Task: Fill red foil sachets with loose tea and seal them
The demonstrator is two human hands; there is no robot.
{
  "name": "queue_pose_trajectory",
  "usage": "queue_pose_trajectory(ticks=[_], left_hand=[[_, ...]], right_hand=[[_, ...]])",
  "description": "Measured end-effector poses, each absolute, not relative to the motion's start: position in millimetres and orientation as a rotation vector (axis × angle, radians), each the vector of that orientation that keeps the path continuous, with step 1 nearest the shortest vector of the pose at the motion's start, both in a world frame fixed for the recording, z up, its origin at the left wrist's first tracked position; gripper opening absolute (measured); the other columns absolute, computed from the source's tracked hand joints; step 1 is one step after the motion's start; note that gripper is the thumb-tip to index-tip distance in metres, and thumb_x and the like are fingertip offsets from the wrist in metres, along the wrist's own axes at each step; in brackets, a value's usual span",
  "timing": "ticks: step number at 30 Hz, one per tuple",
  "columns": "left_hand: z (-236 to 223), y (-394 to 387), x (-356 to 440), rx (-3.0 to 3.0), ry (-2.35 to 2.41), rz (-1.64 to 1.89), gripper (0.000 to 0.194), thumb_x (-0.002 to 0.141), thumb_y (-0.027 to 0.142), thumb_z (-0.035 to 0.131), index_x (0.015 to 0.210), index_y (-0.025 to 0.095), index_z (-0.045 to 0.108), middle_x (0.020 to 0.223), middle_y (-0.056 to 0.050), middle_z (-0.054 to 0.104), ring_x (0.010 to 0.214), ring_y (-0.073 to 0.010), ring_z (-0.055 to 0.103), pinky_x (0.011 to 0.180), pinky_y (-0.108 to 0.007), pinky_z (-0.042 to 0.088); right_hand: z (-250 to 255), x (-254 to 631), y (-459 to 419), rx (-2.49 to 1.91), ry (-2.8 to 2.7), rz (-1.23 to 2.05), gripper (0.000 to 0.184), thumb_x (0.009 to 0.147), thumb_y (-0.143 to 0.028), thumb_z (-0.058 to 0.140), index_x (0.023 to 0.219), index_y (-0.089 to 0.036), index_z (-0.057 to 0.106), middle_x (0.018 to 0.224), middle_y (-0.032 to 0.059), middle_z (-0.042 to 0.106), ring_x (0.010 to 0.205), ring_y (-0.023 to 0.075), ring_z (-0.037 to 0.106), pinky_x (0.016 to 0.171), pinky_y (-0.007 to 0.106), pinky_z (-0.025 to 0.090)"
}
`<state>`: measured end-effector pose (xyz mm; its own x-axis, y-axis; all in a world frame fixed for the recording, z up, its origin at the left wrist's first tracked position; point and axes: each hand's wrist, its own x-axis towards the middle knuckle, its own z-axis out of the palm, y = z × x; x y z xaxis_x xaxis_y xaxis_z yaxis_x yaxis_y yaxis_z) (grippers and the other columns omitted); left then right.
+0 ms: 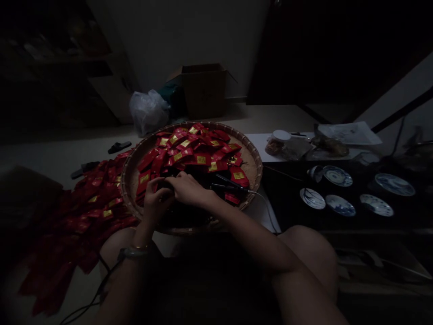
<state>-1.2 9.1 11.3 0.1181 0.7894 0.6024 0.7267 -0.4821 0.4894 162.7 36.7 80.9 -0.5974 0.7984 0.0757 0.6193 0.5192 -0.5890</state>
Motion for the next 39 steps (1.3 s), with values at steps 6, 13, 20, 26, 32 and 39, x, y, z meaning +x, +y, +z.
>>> queue_pose_trajectory(ticks=[6,13,20,26,32,39], left_hand=[[16,7,-6,2.347,1.543,1.314,0.009,0.073,0.025,0.071,0.073,0.022,0.062,0.115,-0.006,0.049,0.114,-0.0267,0.048,0.097,-0.046,0.044],[4,11,-8,2.109,1.432,1.190,0.066,0.064,0.026,0.077,0.120,0.020,0.043,0.127,-0.014,0.047,0.117,-0.0269,0.051,0.095,-0.043,0.046],[-1,11,-8,1.892,1.596,0.608,0.065,0.059,0.020,0.076,0.118,0.018,0.050,0.097,-0.004,0.067,0.087,-0.0231,0.064,0.076,-0.033,0.050],[0,14,-8,1.928,1.412,0.598,0.026,0.063,0.030,0.072,0.084,0.016,0.063,0.079,0.000,0.067,0.071,-0.0169,0.061,0.064,-0.024,0.047],[4,13,-6,1.839,1.468,0.661,0.028,0.057,0.028,0.075,0.079,0.013,0.065,0.071,0.002,0.065,0.067,-0.0161,0.058,0.060,-0.024,0.044],[7,11,-4,1.737,1.460,0.730,0.031,0.056,0.028,0.076,0.082,0.014,0.067,0.071,0.001,0.067,0.069,-0.0180,0.060,0.062,-0.026,0.045]], right_hand=[[80,171,31,-1.080,-2.626,0.613,0.026,0.080,-0.023,0.063,0.104,-0.015,0.063,0.100,0.0102,0.064,0.096,0.0246,0.050,0.079,0.033,0.043],[68,167,40,-1.259,-2.842,0.598,0.018,0.083,-0.025,0.056,0.096,-0.020,0.068,0.098,0.0110,0.067,0.084,0.0262,0.061,0.061,0.030,0.041],[72,177,45,-1.022,-2.900,0.610,0.028,0.079,-0.012,0.051,0.101,-0.021,0.067,0.107,0.0061,0.065,0.095,0.0199,0.061,0.066,0.024,0.041],[78,167,37,-1.058,-3.046,0.711,0.023,0.078,-0.026,0.058,0.099,-0.021,0.068,0.103,0.0076,0.067,0.086,0.0217,0.064,0.058,0.024,0.039],[86,168,36,-1.138,-2.932,0.664,0.018,0.078,-0.021,0.059,0.092,-0.021,0.070,0.095,0.0061,0.071,0.083,0.0206,0.065,0.057,0.023,0.037],[99,182,48,-1.009,-2.585,0.988,0.018,0.076,-0.012,0.064,0.091,-0.017,0.072,0.090,0.0020,0.072,0.083,0.0145,0.065,0.070,0.019,0.042]])
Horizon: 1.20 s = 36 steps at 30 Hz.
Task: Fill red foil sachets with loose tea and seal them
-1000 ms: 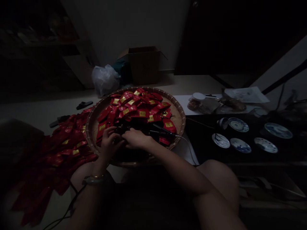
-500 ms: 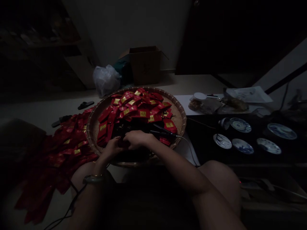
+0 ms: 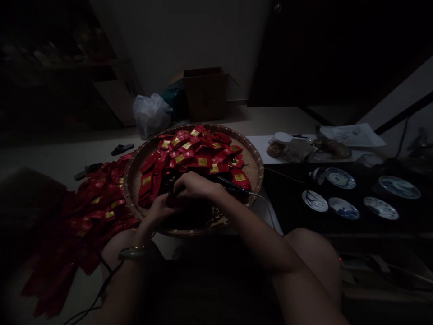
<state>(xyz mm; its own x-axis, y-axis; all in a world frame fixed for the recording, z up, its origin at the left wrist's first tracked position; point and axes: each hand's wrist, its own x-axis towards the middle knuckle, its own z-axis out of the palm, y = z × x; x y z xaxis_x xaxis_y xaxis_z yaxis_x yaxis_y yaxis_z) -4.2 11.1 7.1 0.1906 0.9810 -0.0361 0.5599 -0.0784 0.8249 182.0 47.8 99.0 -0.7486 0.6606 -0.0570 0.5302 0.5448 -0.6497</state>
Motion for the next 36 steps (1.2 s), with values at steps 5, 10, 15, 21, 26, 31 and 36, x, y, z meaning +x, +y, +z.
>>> queue_pose_trajectory(ticks=[5,10,15,21,26,31,36], left_hand=[[10,9,-3,1.734,1.295,0.913,0.040,0.060,0.028,0.076,0.097,0.017,0.062,0.089,-0.002,0.068,0.083,-0.0195,0.064,0.073,-0.028,0.049],[19,3,-8,1.690,1.240,1.132,0.039,0.069,0.031,0.072,0.103,0.020,0.056,0.098,-0.004,0.066,0.088,-0.0187,0.065,0.077,-0.030,0.051],[23,3,-13,1.753,1.332,1.134,0.020,0.072,0.032,0.069,0.087,0.019,0.062,0.087,-0.002,0.067,0.083,-0.0180,0.064,0.077,-0.030,0.051],[23,3,-13,1.786,1.369,1.148,0.019,0.075,0.034,0.066,0.085,0.018,0.064,0.084,-0.003,0.068,0.081,-0.0178,0.064,0.076,-0.030,0.051],[29,1,-8,1.771,1.370,1.387,0.012,0.078,0.029,0.063,0.082,0.019,0.066,0.089,-0.005,0.070,0.090,-0.0188,0.064,0.084,-0.033,0.051],[32,2,-6,1.807,1.442,1.496,0.025,0.078,0.032,0.064,0.099,0.021,0.065,0.128,-0.010,0.057,0.119,-0.0235,0.053,0.098,-0.039,0.044],[31,2,-9,1.917,1.303,1.193,0.016,0.082,0.030,0.057,0.088,0.019,0.068,0.100,-0.007,0.070,0.096,-0.0207,0.064,0.088,-0.035,0.050]], right_hand=[[90,174,46,-1.014,-2.565,0.967,0.021,0.075,-0.005,0.061,0.089,-0.014,0.074,0.086,0.0054,0.073,0.080,0.0156,0.065,0.070,0.021,0.043],[86,171,50,-1.049,-2.332,1.062,0.019,0.075,-0.004,0.060,0.086,-0.014,0.073,0.078,0.0027,0.070,0.069,0.0123,0.063,0.065,0.021,0.045],[88,175,63,-1.152,-1.833,1.075,0.050,0.077,-0.010,0.062,0.125,-0.019,0.055,0.115,0.0081,0.061,0.070,0.0106,0.062,0.067,0.027,0.053],[74,180,46,-1.131,-2.223,0.913,0.032,0.077,-0.011,0.064,0.109,-0.017,0.067,0.107,0.0094,0.066,0.093,0.0187,0.063,0.085,0.032,0.048],[65,173,31,-1.269,-2.246,0.927,0.022,0.077,-0.005,0.059,0.091,-0.016,0.073,0.091,0.0059,0.073,0.085,0.0170,0.066,0.076,0.026,0.047],[74,172,34,-1.295,-2.179,0.824,0.023,0.075,-0.004,0.058,0.089,-0.016,0.072,0.090,0.0062,0.073,0.084,0.0160,0.066,0.075,0.024,0.046],[76,171,34,-1.278,-2.244,0.770,0.018,0.077,-0.005,0.058,0.087,-0.014,0.071,0.087,0.0071,0.072,0.081,0.0163,0.065,0.073,0.024,0.045]])
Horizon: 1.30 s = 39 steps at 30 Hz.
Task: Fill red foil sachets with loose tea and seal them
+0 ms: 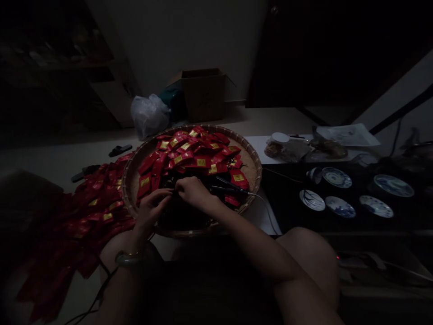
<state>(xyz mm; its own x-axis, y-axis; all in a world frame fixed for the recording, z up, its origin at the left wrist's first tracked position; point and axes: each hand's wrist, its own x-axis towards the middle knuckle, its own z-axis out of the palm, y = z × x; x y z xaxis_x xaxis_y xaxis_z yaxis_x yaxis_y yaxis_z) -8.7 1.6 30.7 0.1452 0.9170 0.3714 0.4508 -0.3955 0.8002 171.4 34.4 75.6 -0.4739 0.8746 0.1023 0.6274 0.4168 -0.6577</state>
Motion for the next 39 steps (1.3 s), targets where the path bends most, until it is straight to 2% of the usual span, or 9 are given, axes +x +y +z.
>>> queue_pose_trajectory(ticks=[6,9,14,20,23,28,31,36,39], left_hand=[[35,-3,-12,2.134,1.370,1.152,0.013,0.080,0.024,0.054,0.087,0.018,0.063,0.086,-0.005,0.068,0.079,-0.0167,0.064,0.072,-0.028,0.051],[36,-5,-12,2.256,1.321,1.083,0.010,0.079,0.019,0.052,0.087,0.018,0.059,0.088,-0.005,0.066,0.079,-0.0159,0.062,0.071,-0.026,0.050],[36,-8,-8,2.417,1.293,0.906,0.007,0.081,0.022,0.054,0.077,0.020,0.059,0.098,-0.007,0.064,0.083,-0.0167,0.062,0.070,-0.027,0.049],[30,-12,-8,2.530,1.340,0.649,0.008,0.079,0.023,0.060,0.073,0.021,0.064,0.086,-0.004,0.065,0.076,-0.0161,0.061,0.068,-0.025,0.047],[26,-10,-11,2.496,1.307,0.696,0.012,0.083,0.023,0.057,0.074,0.021,0.065,0.087,-0.004,0.064,0.075,-0.0139,0.061,0.067,-0.023,0.048],[23,-5,-15,2.383,1.283,0.944,0.011,0.084,0.027,0.057,0.078,0.020,0.063,0.096,-0.005,0.064,0.078,-0.0134,0.063,0.068,-0.022,0.050],[22,-4,-13,2.308,1.290,0.995,0.010,0.083,0.025,0.058,0.074,0.020,0.060,0.097,-0.005,0.065,0.081,-0.0145,0.063,0.070,-0.024,0.050],[19,-3,-10,2.232,1.314,0.951,0.003,0.080,0.023,0.060,0.078,0.021,0.058,0.085,-0.002,0.066,0.077,-0.0148,0.062,0.069,-0.025,0.049],[18,-2,-9,2.151,1.374,0.929,0.014,0.076,0.021,0.063,0.088,0.022,0.057,0.081,0.000,0.066,0.074,-0.0148,0.063,0.067,-0.025,0.050]], right_hand=[[81,184,37,-1.222,-2.151,0.499,0.019,0.083,-0.010,0.055,0.097,-0.014,0.068,0.102,0.0090,0.066,0.096,0.0172,0.059,0.085,0.028,0.044],[85,191,35,-1.067,-2.462,0.376,0.019,0.080,-0.021,0.063,0.098,-0.019,0.069,0.110,0.0092,0.060,0.104,0.0213,0.052,0.086,0.032,0.043],[82,187,31,-1.062,-2.995,0.234,0.019,0.083,-0.029,0.059,0.096,-0.022,0.070,0.100,0.0100,0.063,0.094,0.0253,0.058,0.073,0.034,0.046],[72,166,28,-1.259,-3.152,0.234,0.024,0.087,-0.027,0.052,0.098,-0.016,0.070,0.101,0.0132,0.068,0.094,0.0276,0.063,0.074,0.034,0.048],[74,161,26,-1.345,-3.139,0.253,0.027,0.091,-0.024,0.047,0.101,-0.014,0.069,0.104,0.0145,0.068,0.098,0.0280,0.062,0.075,0.034,0.048],[84,171,27,-1.325,-3.075,0.272,0.029,0.090,-0.039,0.050,0.099,-0.020,0.071,0.102,0.0116,0.067,0.097,0.0276,0.060,0.071,0.032,0.048],[89,179,27,-1.219,-3.053,0.194,0.024,0.089,-0.033,0.053,0.095,-0.020,0.072,0.103,0.0111,0.064,0.097,0.0255,0.058,0.070,0.030,0.046],[87,185,25,-1.140,-2.923,0.139,0.025,0.088,-0.031,0.056,0.109,-0.023,0.066,0.115,0.0115,0.056,0.102,0.0245,0.052,0.077,0.033,0.045],[82,179,24,-1.172,-2.960,0.187,0.029,0.086,-0.035,0.058,0.112,-0.025,0.065,0.113,0.0123,0.056,0.103,0.0268,0.051,0.078,0.035,0.045]])
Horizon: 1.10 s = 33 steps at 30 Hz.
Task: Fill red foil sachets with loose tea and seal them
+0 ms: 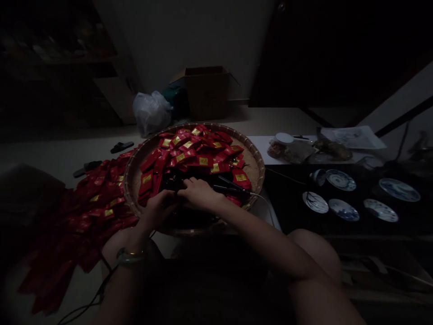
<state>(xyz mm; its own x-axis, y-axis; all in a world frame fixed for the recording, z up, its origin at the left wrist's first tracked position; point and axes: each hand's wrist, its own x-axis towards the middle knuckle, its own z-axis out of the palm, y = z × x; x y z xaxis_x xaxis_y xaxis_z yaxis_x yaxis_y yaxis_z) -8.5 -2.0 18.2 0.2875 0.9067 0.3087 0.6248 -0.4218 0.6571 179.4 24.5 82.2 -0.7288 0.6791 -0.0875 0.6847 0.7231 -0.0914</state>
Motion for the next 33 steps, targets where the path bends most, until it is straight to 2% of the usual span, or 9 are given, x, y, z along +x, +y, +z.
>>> queue_pose_trajectory(ticks=[3,7,10,15,18,21,26,30,33], left_hand=[[19,-2,-7,2.060,1.431,0.946,0.025,0.073,0.021,0.066,0.095,0.022,0.054,0.084,0.001,0.067,0.076,-0.0161,0.066,0.067,-0.025,0.051],[20,-2,-8,1.982,1.504,0.957,0.033,0.071,0.024,0.069,0.098,0.023,0.051,0.085,0.001,0.067,0.078,-0.0182,0.068,0.066,-0.026,0.052],[19,-2,-9,1.986,1.517,0.962,0.034,0.071,0.025,0.070,0.098,0.023,0.050,0.083,0.001,0.067,0.077,-0.0186,0.068,0.064,-0.027,0.052],[15,0,-7,1.971,1.483,0.975,0.036,0.069,0.024,0.071,0.097,0.023,0.050,0.086,-0.001,0.068,0.079,-0.0190,0.069,0.066,-0.027,0.053],[15,-1,-8,1.936,1.467,1.006,0.037,0.069,0.026,0.072,0.098,0.022,0.049,0.088,-0.002,0.069,0.081,-0.0194,0.069,0.068,-0.028,0.054],[15,-1,-9,1.919,1.474,1.018,0.037,0.070,0.027,0.071,0.099,0.022,0.048,0.086,-0.002,0.069,0.080,-0.0197,0.069,0.067,-0.028,0.054],[15,-1,-7,1.917,1.449,1.035,0.035,0.071,0.030,0.070,0.098,0.022,0.049,0.089,-0.003,0.071,0.082,-0.0204,0.070,0.068,-0.029,0.054],[16,0,-7,1.893,1.424,1.028,0.035,0.070,0.029,0.069,0.101,0.021,0.053,0.093,-0.004,0.072,0.086,-0.0208,0.070,0.072,-0.030,0.055],[17,0,-8,1.896,1.411,0.981,0.031,0.071,0.028,0.068,0.101,0.022,0.060,0.094,-0.004,0.073,0.086,-0.0206,0.069,0.074,-0.030,0.054]], right_hand=[[82,174,25,1.126,2.793,-0.210,0.025,0.086,-0.034,0.057,0.105,-0.024,0.069,0.104,0.0119,0.059,0.100,0.0268,0.053,0.076,0.034,0.045],[93,177,24,1.111,2.858,-0.195,0.025,0.086,-0.032,0.057,0.107,-0.023,0.068,0.109,0.0115,0.057,0.101,0.0262,0.051,0.078,0.033,0.044],[98,181,24,1.145,2.893,-0.184,0.028,0.086,-0.030,0.057,0.112,-0.023,0.065,0.113,0.0117,0.056,0.103,0.0262,0.050,0.081,0.035,0.044],[92,174,24,1.135,2.799,-0.210,0.025,0.085,-0.031,0.059,0.106,-0.021,0.068,0.107,0.0135,0.058,0.105,0.0294,0.050,0.079,0.037,0.045],[93,174,24,1.140,2.812,-0.243,0.023,0.085,-0.029,0.058,0.103,-0.020,0.069,0.108,0.0129,0.057,0.104,0.0272,0.050,0.079,0.035,0.045],[96,177,24,1.206,2.907,-0.206,0.027,0.085,-0.027,0.060,0.110,-0.018,0.064,0.112,0.0121,0.055,0.103,0.0245,0.050,0.081,0.034,0.044],[86,171,24,1.105,2.899,-0.230,0.029,0.086,-0.034,0.058,0.112,-0.023,0.065,0.111,0.0134,0.055,0.109,0.0291,0.048,0.083,0.039,0.045],[82,170,23,1.097,2.903,-0.297,0.027,0.088,-0.032,0.055,0.111,-0.023,0.066,0.108,0.0142,0.056,0.108,0.0293,0.049,0.081,0.039,0.046],[84,179,23,1.137,3.048,-0.441,0.027,0.086,-0.027,0.059,0.112,-0.020,0.065,0.111,0.0127,0.057,0.105,0.0258,0.052,0.084,0.038,0.046]])
